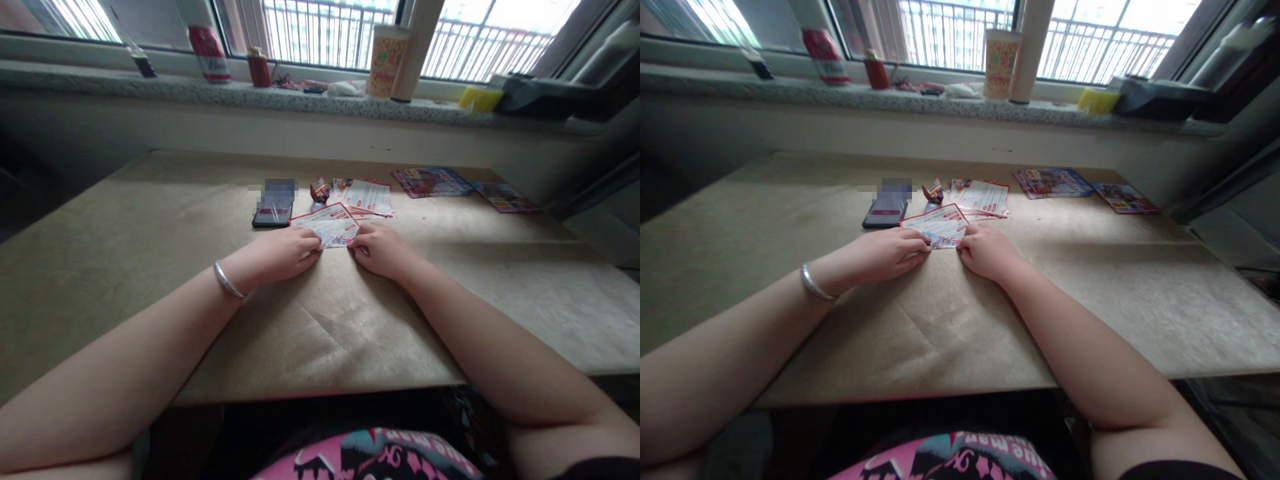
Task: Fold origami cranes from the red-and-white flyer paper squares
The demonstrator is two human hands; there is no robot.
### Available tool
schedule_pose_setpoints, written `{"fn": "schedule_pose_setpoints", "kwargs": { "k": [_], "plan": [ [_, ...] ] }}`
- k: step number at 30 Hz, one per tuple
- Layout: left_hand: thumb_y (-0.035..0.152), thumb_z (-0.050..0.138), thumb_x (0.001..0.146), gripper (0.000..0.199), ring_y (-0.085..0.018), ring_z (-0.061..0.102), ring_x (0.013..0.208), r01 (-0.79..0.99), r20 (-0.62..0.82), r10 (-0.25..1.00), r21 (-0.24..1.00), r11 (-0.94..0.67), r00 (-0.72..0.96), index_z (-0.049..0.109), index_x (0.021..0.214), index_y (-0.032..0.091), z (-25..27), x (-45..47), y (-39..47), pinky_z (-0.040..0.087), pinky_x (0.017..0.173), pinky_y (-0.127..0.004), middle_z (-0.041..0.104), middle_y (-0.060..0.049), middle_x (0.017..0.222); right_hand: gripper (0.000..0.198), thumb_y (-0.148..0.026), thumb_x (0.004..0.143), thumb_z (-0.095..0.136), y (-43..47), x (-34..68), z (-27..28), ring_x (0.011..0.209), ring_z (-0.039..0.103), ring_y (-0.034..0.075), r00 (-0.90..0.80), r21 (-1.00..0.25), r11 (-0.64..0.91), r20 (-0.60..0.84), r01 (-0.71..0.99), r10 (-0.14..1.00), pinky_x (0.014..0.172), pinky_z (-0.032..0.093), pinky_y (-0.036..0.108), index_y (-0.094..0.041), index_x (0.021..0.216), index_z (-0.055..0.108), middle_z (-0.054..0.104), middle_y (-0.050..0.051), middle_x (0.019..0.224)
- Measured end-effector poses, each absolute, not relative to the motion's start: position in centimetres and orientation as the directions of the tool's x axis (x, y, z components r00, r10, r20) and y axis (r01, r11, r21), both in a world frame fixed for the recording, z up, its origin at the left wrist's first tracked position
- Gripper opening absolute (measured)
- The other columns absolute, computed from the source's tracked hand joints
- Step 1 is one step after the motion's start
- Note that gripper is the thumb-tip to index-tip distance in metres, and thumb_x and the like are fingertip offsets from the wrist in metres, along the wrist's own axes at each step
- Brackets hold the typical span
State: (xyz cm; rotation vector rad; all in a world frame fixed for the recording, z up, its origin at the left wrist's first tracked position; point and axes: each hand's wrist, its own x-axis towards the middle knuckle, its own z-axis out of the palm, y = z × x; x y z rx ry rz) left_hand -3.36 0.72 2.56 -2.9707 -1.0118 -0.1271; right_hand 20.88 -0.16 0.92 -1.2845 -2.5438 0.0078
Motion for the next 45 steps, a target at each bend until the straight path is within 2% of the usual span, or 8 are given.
{"fn": "schedule_pose_setpoints", "kwargs": {
  "k": [7,16,19,21,24,26,35,45],
  "plan": [
    [0.025,0.040,0.093,0.037,-0.019,0.064,0.111,0.572,0.071,0.572,0.018,-0.820,0.817,0.072,0.111,0.020,2.8,-4.7,1.4,0.050,0.100,-0.033,0.069,-0.005,0.122,0.025,-0.018,0.085,0.053,-0.2,20.9,0.9,0.090,0.061,0.021,-0.556,-0.135,0.596,0.246,0.791,0.794,0.083,0.046,0.032,-0.018,0.091,0.077,0.070,0.008,0.093],
    [0.019,0.044,0.086,0.033,-0.014,0.067,0.106,0.659,0.001,0.659,0.018,-0.752,0.752,0.075,0.098,0.026,3.7,-5.6,1.6,0.050,0.097,-0.027,0.072,0.004,0.117,0.025,-0.019,0.089,0.049,-0.5,20.8,1.1,0.093,0.060,0.022,-0.575,-0.070,0.605,0.239,0.793,0.782,0.083,0.045,0.033,-0.017,0.093,0.073,0.069,0.010,0.100],
    [0.020,0.045,0.087,0.031,-0.016,0.068,0.099,0.655,0.020,0.655,0.002,-0.755,0.755,0.074,0.099,0.023,3.5,-5.5,1.5,0.052,0.092,-0.029,0.074,0.000,0.109,0.026,-0.022,0.092,0.047,-0.6,20.5,0.8,0.096,0.057,0.023,-0.625,-0.029,0.654,0.266,0.756,0.734,0.084,0.044,0.034,-0.017,0.100,0.071,0.068,0.011,0.102],
    [0.022,0.045,0.089,0.032,-0.017,0.067,0.094,0.628,0.054,0.626,-0.018,-0.778,0.778,0.071,0.107,0.022,3.2,-5.3,1.6,0.052,0.089,-0.030,0.072,-0.004,0.106,0.027,-0.022,0.093,0.046,-0.6,20.1,0.5,0.097,0.056,0.022,-0.665,-0.034,0.701,0.289,0.712,0.689,0.087,0.044,0.034,-0.019,0.105,0.070,0.067,0.010,0.103],
    [0.023,0.046,0.091,0.037,-0.019,0.063,0.101,0.518,0.114,0.509,-0.070,-0.852,0.853,0.065,0.123,0.024,2.5,-4.9,1.7,0.047,0.100,-0.035,0.069,-0.007,0.110,0.029,-0.022,0.093,0.048,-0.4,19.6,0.1,0.097,0.055,0.022,-0.687,-0.059,0.735,0.314,0.675,0.656,0.089,0.043,0.035,-0.021,0.112,0.069,0.067,0.009,0.107],
    [0.022,0.046,0.091,0.040,-0.021,0.060,0.102,0.487,0.124,0.474,-0.127,-0.864,0.872,0.063,0.127,0.022,2.1,-4.7,1.7,0.043,0.105,-0.040,0.067,-0.008,0.104,0.030,-0.022,0.092,0.049,-0.3,19.3,0.0,0.097,0.055,0.023,-0.688,-0.057,0.736,0.314,0.675,0.655,0.089,0.044,0.036,-0.021,0.114,0.069,0.067,0.009,0.108],
    [0.022,0.049,0.089,0.039,-0.023,0.059,0.101,0.531,0.113,0.519,-0.181,-0.828,0.847,0.063,0.125,0.023,2.0,-4.4,1.5,0.046,0.100,-0.041,0.062,-0.010,0.107,0.032,-0.022,0.090,0.049,0.0,19.6,0.3,0.098,0.055,0.024,-0.702,0.032,0.721,0.262,0.692,0.663,0.086,0.043,0.036,-0.024,0.117,0.067,0.065,0.009,0.111],
    [0.019,0.047,0.090,0.033,-0.022,0.062,0.103,0.548,0.106,0.539,-0.089,-0.832,0.835,0.070,0.113,0.023,2.5,-5.3,1.7,0.049,0.099,-0.039,0.066,-0.008,0.111,0.031,-0.020,0.092,0.046,0.2,20.7,0.4,0.095,0.056,0.022,-0.690,0.028,0.713,0.281,0.701,0.667,0.081,0.042,0.033,-0.024,0.110,0.071,0.068,0.008,0.108]
  ]
}}
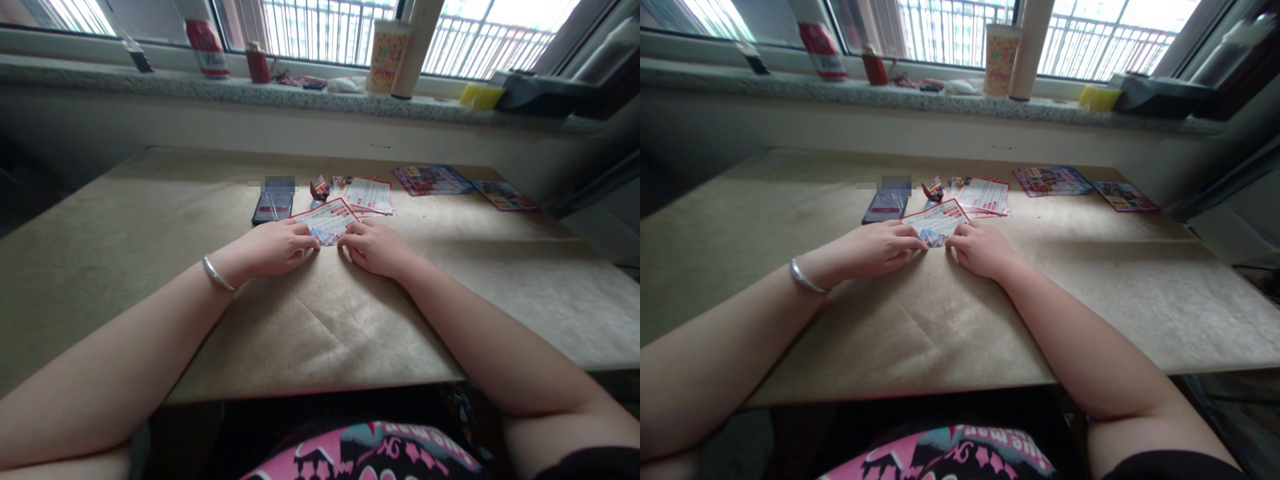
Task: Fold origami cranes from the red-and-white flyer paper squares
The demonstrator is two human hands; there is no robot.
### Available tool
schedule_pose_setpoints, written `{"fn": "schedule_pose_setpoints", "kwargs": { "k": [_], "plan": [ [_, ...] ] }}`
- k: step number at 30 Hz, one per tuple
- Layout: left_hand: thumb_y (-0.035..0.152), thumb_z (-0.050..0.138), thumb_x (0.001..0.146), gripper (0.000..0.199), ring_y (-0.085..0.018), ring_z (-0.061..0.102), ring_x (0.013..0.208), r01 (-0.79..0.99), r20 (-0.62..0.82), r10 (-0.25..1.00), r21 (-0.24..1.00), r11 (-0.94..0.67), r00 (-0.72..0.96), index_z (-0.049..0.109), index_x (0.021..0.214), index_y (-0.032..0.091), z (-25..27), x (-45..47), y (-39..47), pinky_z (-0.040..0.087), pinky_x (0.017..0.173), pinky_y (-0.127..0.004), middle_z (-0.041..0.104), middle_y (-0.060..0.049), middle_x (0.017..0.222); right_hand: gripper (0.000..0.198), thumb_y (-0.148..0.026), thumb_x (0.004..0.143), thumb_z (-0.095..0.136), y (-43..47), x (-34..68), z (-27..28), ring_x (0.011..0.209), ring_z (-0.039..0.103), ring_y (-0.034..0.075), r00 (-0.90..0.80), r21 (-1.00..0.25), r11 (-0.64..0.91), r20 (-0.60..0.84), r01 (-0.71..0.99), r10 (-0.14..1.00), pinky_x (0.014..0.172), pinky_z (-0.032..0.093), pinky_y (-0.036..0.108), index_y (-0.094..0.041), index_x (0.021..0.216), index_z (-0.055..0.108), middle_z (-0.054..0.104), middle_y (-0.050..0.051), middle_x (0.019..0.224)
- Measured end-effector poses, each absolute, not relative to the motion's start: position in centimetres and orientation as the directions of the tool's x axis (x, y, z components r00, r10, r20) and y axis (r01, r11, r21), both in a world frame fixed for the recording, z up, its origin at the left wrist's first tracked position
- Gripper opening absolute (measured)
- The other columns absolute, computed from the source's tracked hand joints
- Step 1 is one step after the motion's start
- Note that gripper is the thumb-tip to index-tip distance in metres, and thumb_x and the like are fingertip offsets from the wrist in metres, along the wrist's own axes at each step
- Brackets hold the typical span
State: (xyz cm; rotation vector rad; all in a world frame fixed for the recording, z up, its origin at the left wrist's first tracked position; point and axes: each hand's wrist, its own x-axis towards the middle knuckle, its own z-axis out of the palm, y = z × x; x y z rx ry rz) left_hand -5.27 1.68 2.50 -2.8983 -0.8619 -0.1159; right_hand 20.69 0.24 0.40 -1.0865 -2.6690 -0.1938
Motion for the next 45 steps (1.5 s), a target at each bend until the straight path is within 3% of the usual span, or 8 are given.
{"fn": "schedule_pose_setpoints", "kwargs": {
  "k": [11,21,28,36,45],
  "plan": [
    [0.016,0.046,0.086,0.035,-0.019,0.066,0.099,0.568,0.109,0.562,-0.039,-0.822,0.820,0.073,0.107,0.024,2.7,-5.8,1.9,0.050,0.096,-0.034,0.071,-0.003,0.110,0.030,-0.016,0.087,0.050,0.7,22.8,1.1,0.096,0.061,0.020,-0.641,-0.066,0.674,0.253,0.736,0.725,0.081,0.044,0.032,-0.025,0.099,0.075,0.070,0.005,0.102],
    [0.015,0.046,0.083,0.033,-0.016,0.066,0.098,0.623,0.070,0.621,0.003,-0.782,0.780,0.075,0.097,0.023,3.3,-6.3,2.0,0.051,0.093,-0.029,0.073,-0.001,0.109,0.030,-0.015,0.084,0.051,0.8,24.2,1.7,0.092,0.063,0.017,-0.610,-0.068,0.639,0.234,0.766,0.757,0.073,0.044,0.030,-0.028,0.093,0.076,0.071,0.002,0.106],
    [0.014,0.046,0.083,0.032,-0.016,0.066,0.098,0.608,0.060,0.615,0.108,-0.787,0.786,0.075,0.094,0.021,3.5,-6.6,2.3,0.050,0.097,-0.029,0.075,-0.001,0.105,0.032,-0.012,0.081,0.051,0.8,24.8,1.9,0.090,0.065,0.016,-0.589,-0.062,0.615,0.227,0.786,0.776,0.070,0.044,0.030,-0.028,0.089,0.077,0.072,-0.001,0.107],
    [0.013,0.048,0.083,0.030,-0.016,0.067,0.096,0.620,0.065,0.625,0.083,-0.780,0.778,0.074,0.094,0.021,3.5,-6.5,2.2,0.051,0.093,-0.029,0.075,-0.001,0.103,0.029,-0.017,0.084,0.052,1.0,25.9,2.3,0.089,0.066,0.017,-0.568,-0.016,0.586,0.230,0.810,0.791,0.067,0.043,0.030,-0.028,0.082,0.078,0.074,-0.002,0.106],
    [0.016,0.044,0.085,0.026,-0.018,0.064,0.090,0.653,0.068,0.652,0.010,-0.757,0.755,0.070,0.092,0.019,3.2,-6.0,1.8,0.051,0.085,-0.030,0.070,-0.006,0.096,0.026,-0.016,0.082,0.050,1.5,26.0,0.8,0.084,0.066,0.018,-0.475,-0.099,0.524,0.309,0.846,0.824,0.069,0.045,0.030,-0.024,0.076,0.074,0.074,0.000,0.092]
  ]
}}
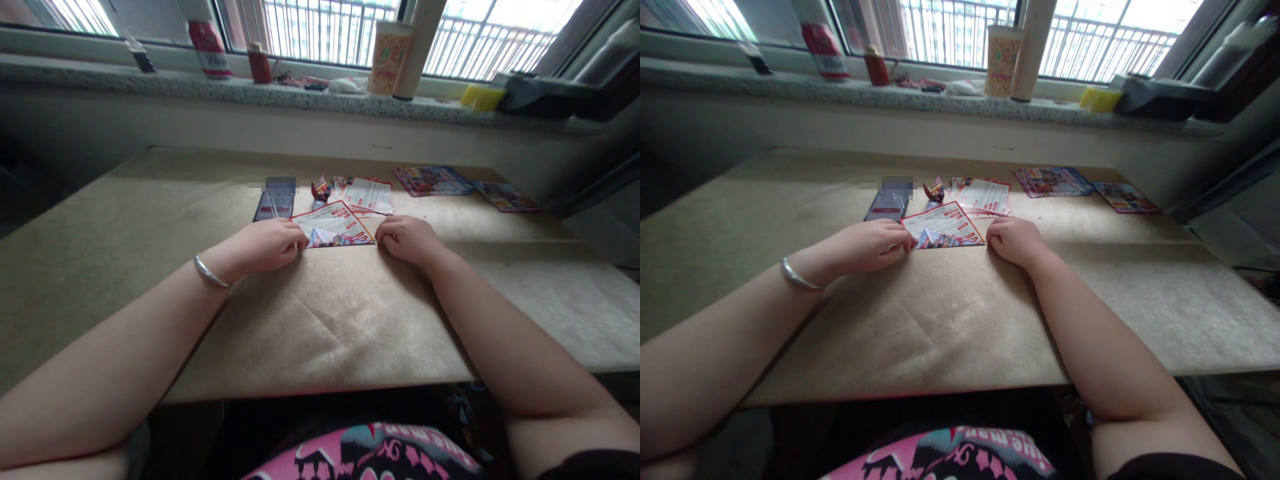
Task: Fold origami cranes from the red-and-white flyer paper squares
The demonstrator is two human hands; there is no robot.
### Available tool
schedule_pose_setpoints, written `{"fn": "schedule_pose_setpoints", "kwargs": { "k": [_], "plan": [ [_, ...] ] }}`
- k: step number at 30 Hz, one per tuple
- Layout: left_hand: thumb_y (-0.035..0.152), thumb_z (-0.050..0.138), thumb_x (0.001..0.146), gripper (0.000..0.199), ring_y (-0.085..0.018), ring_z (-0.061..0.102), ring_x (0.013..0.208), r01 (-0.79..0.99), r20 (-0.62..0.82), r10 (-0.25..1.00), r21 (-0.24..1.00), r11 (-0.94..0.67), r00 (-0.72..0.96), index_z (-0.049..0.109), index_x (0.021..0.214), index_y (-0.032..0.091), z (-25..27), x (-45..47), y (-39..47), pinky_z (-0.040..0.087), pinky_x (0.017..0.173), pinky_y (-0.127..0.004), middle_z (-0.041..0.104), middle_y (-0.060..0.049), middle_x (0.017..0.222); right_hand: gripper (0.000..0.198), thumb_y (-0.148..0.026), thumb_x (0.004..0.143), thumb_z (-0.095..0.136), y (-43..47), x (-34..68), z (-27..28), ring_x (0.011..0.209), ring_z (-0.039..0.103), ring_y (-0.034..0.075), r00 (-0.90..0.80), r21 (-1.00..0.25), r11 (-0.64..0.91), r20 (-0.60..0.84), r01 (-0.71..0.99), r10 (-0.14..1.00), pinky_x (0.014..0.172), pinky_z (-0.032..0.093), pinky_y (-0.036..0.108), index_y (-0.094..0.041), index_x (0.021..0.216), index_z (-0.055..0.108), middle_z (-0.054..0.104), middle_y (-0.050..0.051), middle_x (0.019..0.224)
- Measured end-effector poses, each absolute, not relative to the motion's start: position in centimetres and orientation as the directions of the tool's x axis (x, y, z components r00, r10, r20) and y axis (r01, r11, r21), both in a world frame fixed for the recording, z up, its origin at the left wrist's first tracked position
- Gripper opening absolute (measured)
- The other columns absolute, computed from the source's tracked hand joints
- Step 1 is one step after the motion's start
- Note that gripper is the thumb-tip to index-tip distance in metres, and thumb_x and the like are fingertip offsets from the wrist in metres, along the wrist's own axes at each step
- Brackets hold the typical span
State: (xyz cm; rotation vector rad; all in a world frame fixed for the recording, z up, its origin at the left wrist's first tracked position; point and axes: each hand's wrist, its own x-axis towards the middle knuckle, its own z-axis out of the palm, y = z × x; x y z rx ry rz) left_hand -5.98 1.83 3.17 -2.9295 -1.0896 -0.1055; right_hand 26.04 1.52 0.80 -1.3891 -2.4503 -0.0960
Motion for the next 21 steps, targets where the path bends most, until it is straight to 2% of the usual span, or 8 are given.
{"fn": "schedule_pose_setpoints", "kwargs": {
  "k": [3,5,7,9,12,16,18,21],
  "plan": [
    [0.025,0.041,0.093,0.033,-0.021,0.062,0.094,0.640,0.106,0.633,-0.045,-0.767,0.767,0.065,0.113,0.014,2.6,-5.4,1.4,0.049,0.089,-0.033,0.067,-0.010,0.100,0.023,-0.018,0.081,0.051,1.5,25.8,0.5,0.075,0.064,0.017,-0.332,-0.164,0.420,0.393,0.892,0.858,0.066,0.045,0.030,-0.024,0.079,0.074,0.074,0.002,0.088],
    [0.035,0.044,0.096,0.045,-0.024,0.059,0.105,0.616,0.129,0.603,-0.107,-0.780,0.787,0.053,0.136,0.016,1.9,-4.9,1.0,0.046,0.096,-0.037,0.064,-0.012,0.111,0.024,-0.018,0.082,0.052,1.4,25.6,0.4,0.071,0.062,0.016,-0.267,-0.230,0.388,0.424,0.893,0.865,0.066,0.046,0.030,-0.025,0.087,0.074,0.074,0.002,0.092],
    [0.048,0.045,0.096,0.056,-0.028,0.055,0.114,0.628,0.121,0.616,-0.142,-0.765,0.778,0.043,0.146,0.021,1.2,-4.5,0.7,0.043,0.102,-0.041,0.060,-0.013,0.121,0.029,-0.018,0.082,0.052,1.3,25.3,0.2,0.072,0.063,0.016,-0.253,-0.282,0.390,0.420,0.876,0.872,0.069,0.048,0.031,-0.026,0.101,0.074,0.074,0.003,0.098],
    [0.053,0.041,0.097,0.061,-0.030,0.050,0.120,0.642,0.107,0.633,-0.137,-0.754,0.767,0.040,0.148,0.020,0.6,-4.3,0.6,0.038,0.106,-0.045,0.055,-0.015,0.128,0.035,-0.019,0.084,0.053,1.4,25.1,0.1,0.079,0.064,0.018,-0.273,-0.308,0.413,0.407,0.857,0.872,0.074,0.051,0.033,-0.025,0.113,0.071,0.073,0.005,0.106],
    [0.051,0.038,0.099,0.056,-0.030,0.045,0.128,0.642,0.111,0.634,-0.069,-0.763,0.765,0.042,0.146,0.022,0.3,-4.3,0.7,0.032,0.111,-0.046,0.050,-0.014,0.137,0.039,-0.018,0.085,0.052,1.6,25.0,-0.2,0.097,0.064,0.022,-0.334,-0.314,0.481,0.421,0.819,0.843,0.085,0.052,0.038,-0.024,0.120,0.068,0.070,0.008,0.116],
    [0.046,0.038,0.100,0.045,-0.026,0.046,0.127,0.571,0.096,0.572,0.043,-0.820,0.815,0.057,0.127,0.016,0.7,-4.4,1.0,0.032,0.113,-0.041,0.053,-0.013,0.136,0.037,-0.016,0.085,0.052,1.8,25.0,-0.4,0.108,0.061,0.024,-0.392,-0.296,0.559,0.470,0.774,0.791,0.097,0.049,0.044,-0.024,0.117,0.069,0.069,0.008,0.117],
    [0.044,0.041,0.098,0.042,-0.025,0.047,0.126,0.572,0.110,0.577,0.073,-0.817,0.809,0.059,0.118,0.013,0.9,-4.3,1.1,0.034,0.112,-0.039,0.054,-0.014,0.134,0.036,-0.014,0.084,0.053,1.8,25.0,-0.4,0.110,0.061,0.023,-0.431,-0.282,0.602,0.484,0.747,0.762,0.100,0.047,0.046,-0.023,0.116,0.069,0.069,0.008,0.117],
    [0.047,0.044,0.097,0.049,-0.027,0.046,0.125,0.590,0.131,0.593,0.069,-0.805,0.794,0.054,0.130,0.012,0.7,-4.1,1.0,0.034,0.112,-0.042,0.054,-0.015,0.133,0.037,-0.014,0.085,0.053,1.9,24.9,-0.5,0.116,0.060,0.023,-0.491,-0.272,0.646,0.464,0.713,0.738,0.104,0.046,0.046,-0.022,0.117,0.068,0.068,0.009,0.121]
  ]
}}
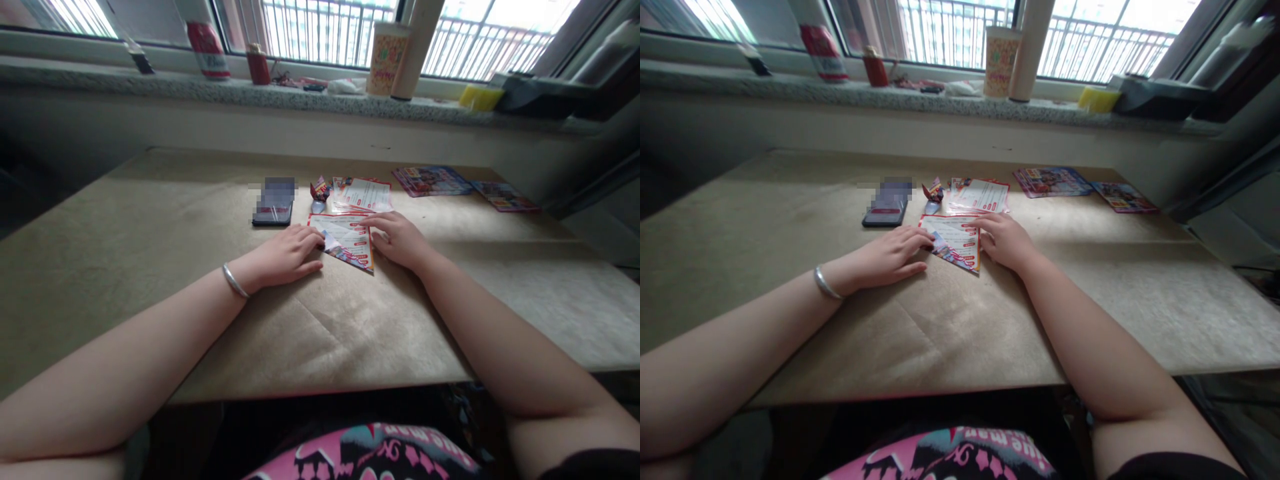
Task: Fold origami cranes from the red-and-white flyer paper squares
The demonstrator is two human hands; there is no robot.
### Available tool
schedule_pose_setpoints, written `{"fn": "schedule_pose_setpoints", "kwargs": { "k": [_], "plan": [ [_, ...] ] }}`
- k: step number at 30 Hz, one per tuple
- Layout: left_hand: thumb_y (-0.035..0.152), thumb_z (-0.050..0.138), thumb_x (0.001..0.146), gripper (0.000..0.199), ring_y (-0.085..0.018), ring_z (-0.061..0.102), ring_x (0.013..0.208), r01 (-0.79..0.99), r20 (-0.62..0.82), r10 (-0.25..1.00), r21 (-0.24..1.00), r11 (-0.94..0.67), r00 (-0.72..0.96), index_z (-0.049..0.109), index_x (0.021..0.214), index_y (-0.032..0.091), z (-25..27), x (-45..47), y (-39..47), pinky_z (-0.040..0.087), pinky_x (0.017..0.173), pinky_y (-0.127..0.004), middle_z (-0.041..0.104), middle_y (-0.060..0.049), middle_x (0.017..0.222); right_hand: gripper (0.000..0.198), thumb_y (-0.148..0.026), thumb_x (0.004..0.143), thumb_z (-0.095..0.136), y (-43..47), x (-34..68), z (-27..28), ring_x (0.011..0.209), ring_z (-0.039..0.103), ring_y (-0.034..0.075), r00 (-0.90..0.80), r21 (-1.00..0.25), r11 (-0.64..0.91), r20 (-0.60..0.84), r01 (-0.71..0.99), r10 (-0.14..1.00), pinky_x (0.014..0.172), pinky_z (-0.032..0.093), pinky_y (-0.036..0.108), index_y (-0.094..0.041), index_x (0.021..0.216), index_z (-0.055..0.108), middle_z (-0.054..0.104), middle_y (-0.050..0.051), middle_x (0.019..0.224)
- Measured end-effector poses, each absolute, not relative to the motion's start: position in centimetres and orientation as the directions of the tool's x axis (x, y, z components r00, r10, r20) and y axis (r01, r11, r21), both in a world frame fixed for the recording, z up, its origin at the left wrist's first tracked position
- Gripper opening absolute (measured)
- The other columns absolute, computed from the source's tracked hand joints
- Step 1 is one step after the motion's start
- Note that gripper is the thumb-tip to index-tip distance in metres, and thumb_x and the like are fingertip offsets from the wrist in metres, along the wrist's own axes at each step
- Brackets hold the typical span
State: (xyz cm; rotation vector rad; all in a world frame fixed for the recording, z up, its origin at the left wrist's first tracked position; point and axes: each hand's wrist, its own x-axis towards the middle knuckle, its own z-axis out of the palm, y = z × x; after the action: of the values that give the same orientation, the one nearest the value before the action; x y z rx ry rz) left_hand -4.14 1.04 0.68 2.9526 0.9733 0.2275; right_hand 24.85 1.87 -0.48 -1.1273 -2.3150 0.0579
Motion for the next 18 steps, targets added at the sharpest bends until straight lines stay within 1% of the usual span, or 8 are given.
{"fn": "schedule_pose_setpoints", "kwargs": {
  "k": [1,3,6,9,12,15,18],
  "plan": [
    [0.049,0.044,0.097,0.053,-0.028,0.047,0.125,0.587,0.129,0.589,0.055,-0.808,0.798,0.050,0.137,0.014,0.6,-4.1,1.0,0.033,0.112,-0.043,0.053,-0.015,0.132,0.036,-0.014,0.086,0.052,1.9,24.8,-0.6,0.118,0.059,0.023,-0.502,-0.276,0.651,0.452,0.707,0.737,0.104,0.046,0.046,-0.021,0.118,0.068,0.068,0.009,0.124],
    [0.051,0.043,0.097,0.057,-0.028,0.047,0.122,0.572,0.122,0.570,0.017,-0.820,0.813,0.043,0.145,0.022,0.4,-4.0,1.0,0.033,0.111,-0.047,0.052,-0.014,0.131,0.036,-0.016,0.088,0.051,2.1,24.8,-0.8,0.122,0.058,0.023,-0.515,-0.294,0.656,0.433,0.695,0.740,0.106,0.045,0.046,-0.021,0.120,0.067,0.066,0.011,0.127],
    [0.052,0.043,0.097,0.054,-0.027,0.048,0.121,0.543,0.121,0.537,-0.026,-0.839,0.835,0.043,0.147,0.031,0.3,-4.0,1.0,0.031,0.112,-0.047,0.050,-0.011,0.130,0.036,-0.017,0.089,0.051,2.2,24.8,-0.9,0.125,0.056,0.022,-0.522,-0.339,0.666,0.428,0.664,0.738,0.108,0.045,0.045,-0.021,0.121,0.067,0.064,0.011,0.131],
    [0.054,0.044,0.097,0.057,-0.027,0.044,0.128,0.518,0.118,0.511,-0.045,-0.854,0.852,0.041,0.148,0.031,0.3,-4.1,1.0,0.027,0.116,-0.046,0.049,-0.010,0.136,0.034,-0.016,0.089,0.050,2.1,24.6,-0.8,0.121,0.060,0.021,-0.485,-0.390,0.664,0.465,0.638,0.740,0.106,0.046,0.044,-0.022,0.116,0.070,0.067,0.009,0.126],
    [0.054,0.042,0.097,0.059,-0.028,0.038,0.137,0.495,0.120,0.486,-0.059,-0.867,0.866,0.039,0.149,0.026,0.4,-4.0,1.0,0.023,0.118,-0.046,0.046,-0.012,0.144,0.032,-0.016,0.089,0.049,1.6,24.3,-0.4,0.109,0.067,0.020,-0.426,-0.413,0.648,0.512,0.639,0.746,0.101,0.051,0.042,-0.023,0.108,0.073,0.074,0.006,0.113],
    [0.050,0.042,0.099,0.054,-0.027,0.039,0.137,0.450,0.125,0.440,-0.062,-0.891,0.889,0.040,0.149,0.028,0.7,-3.7,0.8,0.024,0.118,-0.045,0.049,-0.008,0.145,0.032,-0.014,0.087,0.050,1.4,24.0,-0.2,0.099,0.070,0.019,-0.395,-0.389,0.626,0.525,0.676,0.754,0.094,0.054,0.039,-0.023,0.105,0.075,0.076,0.005,0.106],
    [0.045,0.043,0.100,0.047,-0.026,0.045,0.133,0.423,0.131,0.412,-0.074,-0.903,0.902,0.046,0.145,0.032,1.0,-3.5,0.5,0.029,0.115,-0.044,0.054,-0.004,0.142,0.038,-0.008,0.084,0.049,1.5,23.8,-0.3,0.100,0.070,0.019,-0.419,-0.333,0.605,0.485,0.723,0.768,0.094,0.054,0.037,-0.023,0.105,0.076,0.076,0.004,0.107]
  ]
}}
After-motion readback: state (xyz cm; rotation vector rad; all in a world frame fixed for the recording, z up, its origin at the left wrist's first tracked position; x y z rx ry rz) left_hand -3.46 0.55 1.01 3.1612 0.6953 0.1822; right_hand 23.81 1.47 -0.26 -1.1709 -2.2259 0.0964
